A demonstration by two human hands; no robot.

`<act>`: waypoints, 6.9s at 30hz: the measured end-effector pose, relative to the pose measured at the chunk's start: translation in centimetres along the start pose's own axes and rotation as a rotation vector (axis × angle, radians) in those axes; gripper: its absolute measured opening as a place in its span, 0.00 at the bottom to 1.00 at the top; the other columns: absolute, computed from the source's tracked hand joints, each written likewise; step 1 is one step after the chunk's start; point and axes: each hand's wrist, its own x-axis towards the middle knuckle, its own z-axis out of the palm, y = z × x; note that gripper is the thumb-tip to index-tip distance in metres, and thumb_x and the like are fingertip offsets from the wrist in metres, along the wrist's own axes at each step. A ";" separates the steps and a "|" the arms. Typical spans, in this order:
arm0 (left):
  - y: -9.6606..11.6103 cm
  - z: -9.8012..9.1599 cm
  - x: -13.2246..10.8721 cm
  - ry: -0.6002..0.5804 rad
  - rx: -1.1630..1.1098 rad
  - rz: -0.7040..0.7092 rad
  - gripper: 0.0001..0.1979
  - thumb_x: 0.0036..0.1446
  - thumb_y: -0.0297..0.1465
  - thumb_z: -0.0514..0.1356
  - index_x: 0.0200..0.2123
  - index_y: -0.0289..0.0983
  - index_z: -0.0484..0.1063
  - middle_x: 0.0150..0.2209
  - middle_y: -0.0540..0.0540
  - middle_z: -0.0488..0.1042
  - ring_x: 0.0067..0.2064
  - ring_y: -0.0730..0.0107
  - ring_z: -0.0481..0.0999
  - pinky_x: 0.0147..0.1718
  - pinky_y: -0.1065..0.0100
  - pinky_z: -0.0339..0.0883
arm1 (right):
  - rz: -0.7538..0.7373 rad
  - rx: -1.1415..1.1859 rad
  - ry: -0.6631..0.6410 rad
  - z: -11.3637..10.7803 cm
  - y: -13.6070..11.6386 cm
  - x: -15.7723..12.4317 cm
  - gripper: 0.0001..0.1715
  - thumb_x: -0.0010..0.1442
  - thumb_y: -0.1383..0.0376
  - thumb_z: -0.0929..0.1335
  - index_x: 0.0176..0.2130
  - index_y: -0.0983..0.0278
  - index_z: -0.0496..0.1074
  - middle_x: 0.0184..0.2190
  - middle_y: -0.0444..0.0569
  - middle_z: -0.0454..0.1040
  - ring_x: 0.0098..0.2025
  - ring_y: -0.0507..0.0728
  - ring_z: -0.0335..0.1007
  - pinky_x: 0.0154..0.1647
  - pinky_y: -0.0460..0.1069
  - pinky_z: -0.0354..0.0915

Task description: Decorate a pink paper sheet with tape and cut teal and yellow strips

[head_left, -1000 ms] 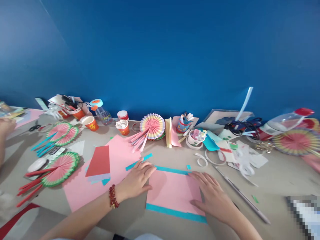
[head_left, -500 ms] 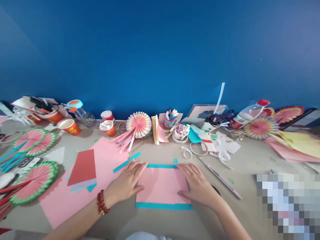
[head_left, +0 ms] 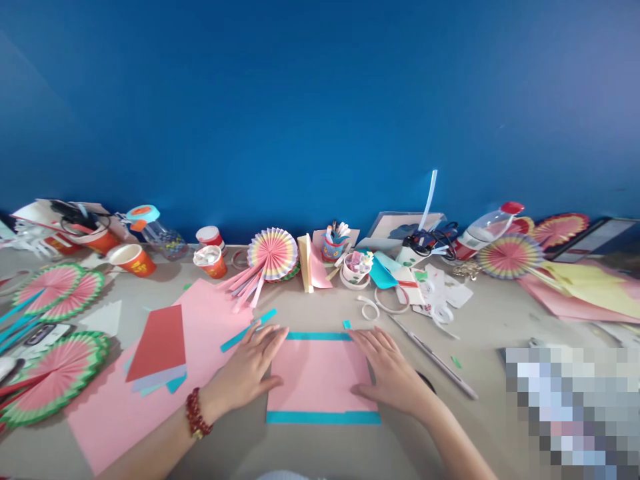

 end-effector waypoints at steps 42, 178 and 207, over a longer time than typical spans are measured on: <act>2.4 -1.7 -0.6 0.029 -0.003 0.089 0.20 0.68 0.35 0.56 0.62 0.40 0.66 0.63 0.42 0.69 0.62 0.57 0.67 0.63 0.51 0.61 | 0.044 0.084 0.269 -2.5 -2.9 13.8 0.18 0.67 0.62 0.61 0.49 0.59 0.77 0.45 0.52 0.80 0.45 0.62 0.76 0.42 0.51 0.67; 10.6 1.3 -5.4 0.168 -0.289 -0.210 0.04 0.69 0.27 0.54 0.41 0.39 0.69 0.45 0.45 0.74 0.48 0.62 0.71 0.50 0.59 0.62 | -0.244 0.101 0.313 4.4 -5.8 -7.5 0.14 0.71 0.64 0.63 0.35 0.62 0.73 0.32 0.49 0.77 0.37 0.57 0.71 0.41 0.52 0.62; 10.3 1.9 -6.6 0.218 -0.134 -0.460 0.10 0.64 0.37 0.62 0.32 0.39 0.70 0.41 0.45 0.72 0.43 0.59 0.69 0.43 0.58 0.59 | -0.010 0.160 0.296 4.7 -5.9 -8.5 0.09 0.66 0.65 0.67 0.32 0.62 0.66 0.37 0.49 0.69 0.39 0.58 0.65 0.44 0.54 0.60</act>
